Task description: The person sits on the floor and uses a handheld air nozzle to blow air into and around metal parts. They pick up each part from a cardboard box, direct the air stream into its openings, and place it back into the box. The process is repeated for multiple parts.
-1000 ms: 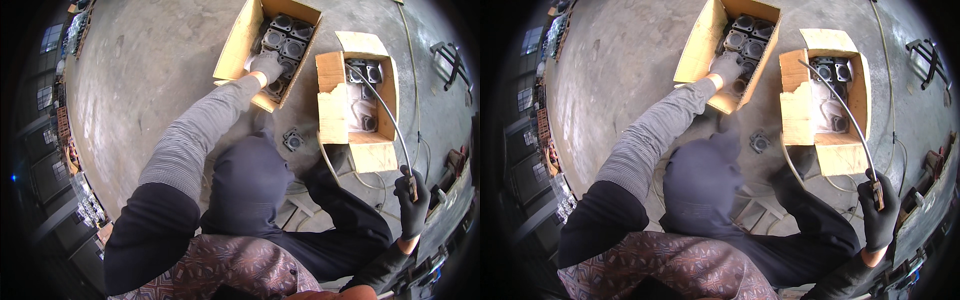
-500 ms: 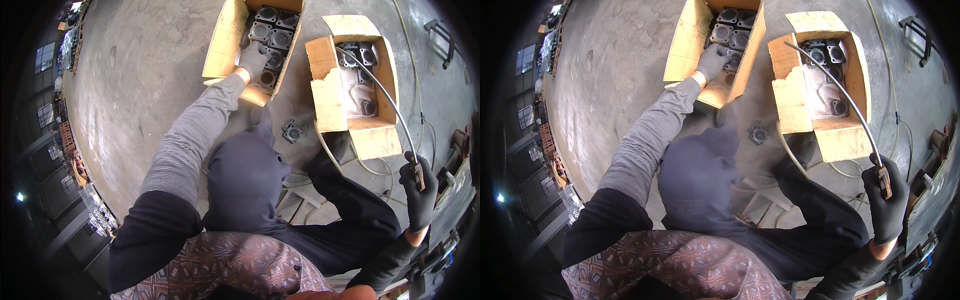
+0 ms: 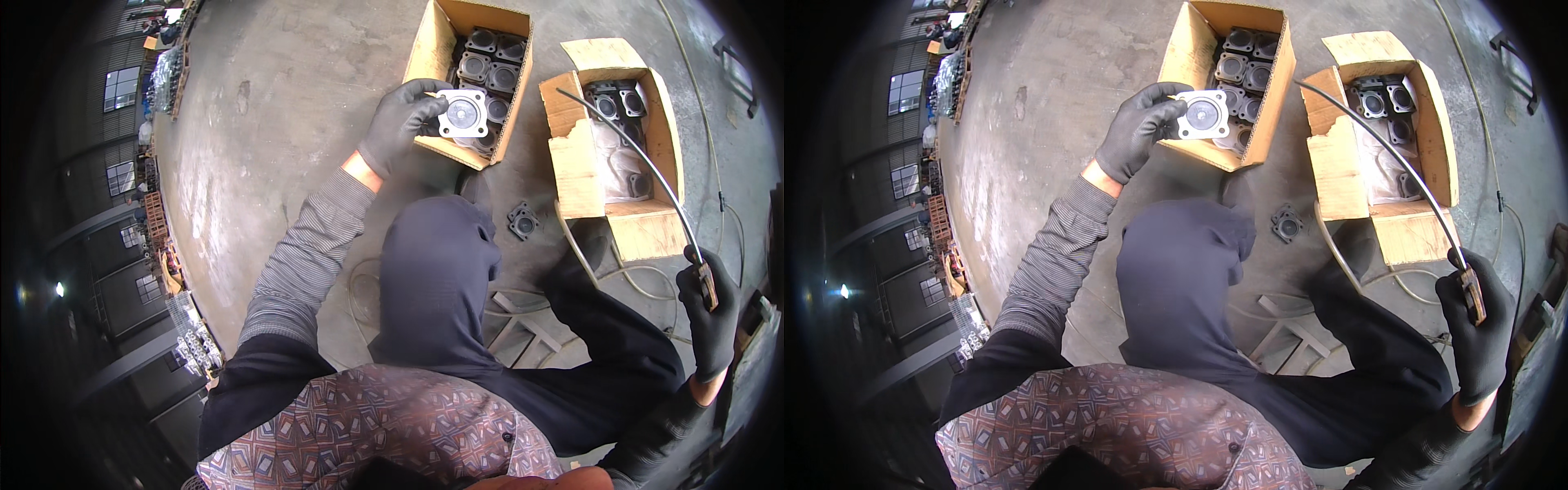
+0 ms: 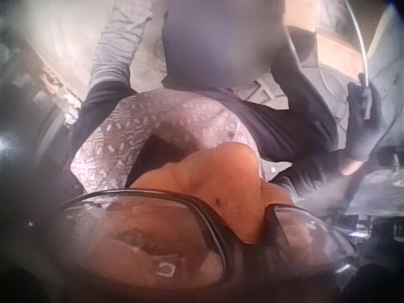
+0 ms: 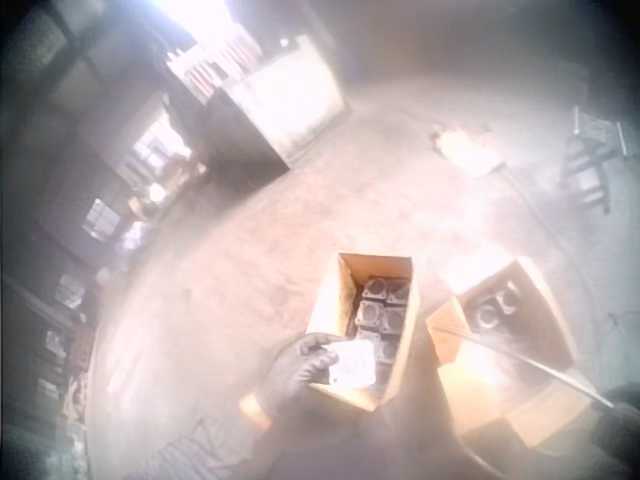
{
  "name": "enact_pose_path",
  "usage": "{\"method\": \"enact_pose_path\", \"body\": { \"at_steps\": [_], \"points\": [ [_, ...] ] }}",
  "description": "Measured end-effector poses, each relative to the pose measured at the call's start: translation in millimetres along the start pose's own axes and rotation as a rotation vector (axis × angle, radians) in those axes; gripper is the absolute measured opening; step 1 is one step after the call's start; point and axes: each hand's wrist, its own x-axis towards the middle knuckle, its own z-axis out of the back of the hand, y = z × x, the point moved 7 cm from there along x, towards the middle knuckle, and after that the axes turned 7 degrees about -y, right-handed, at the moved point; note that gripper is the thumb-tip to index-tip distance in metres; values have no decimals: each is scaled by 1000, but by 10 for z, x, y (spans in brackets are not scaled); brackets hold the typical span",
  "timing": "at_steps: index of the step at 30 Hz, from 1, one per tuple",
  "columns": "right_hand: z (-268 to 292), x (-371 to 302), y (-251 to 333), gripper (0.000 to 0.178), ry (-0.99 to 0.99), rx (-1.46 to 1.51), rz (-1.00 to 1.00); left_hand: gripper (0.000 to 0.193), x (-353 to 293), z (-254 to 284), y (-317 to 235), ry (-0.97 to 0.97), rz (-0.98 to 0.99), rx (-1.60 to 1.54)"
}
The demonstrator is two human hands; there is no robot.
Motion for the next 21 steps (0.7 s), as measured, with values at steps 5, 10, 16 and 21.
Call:
{"method": "enact_pose_path", "body": {
  "at_steps": [5, 10, 16, 21],
  "points": [
    [-14, -102, 71, 31, 46, -7, 57, 38, -239, -45, -247, 24, -37, -47],
    [-9, -194, 107, 32, 86, 34, 43, 39, -408, -125, -385, 25, -61, -47],
    [15, -221, 56, 32, 116, 23, 54, 39, -368, -440, -148, 174, -40, 165],
    [65, -147, -4, 28, 82, 16, 95, 34, -126, -1332, 912, 588, 5, 503]
  ]
}}
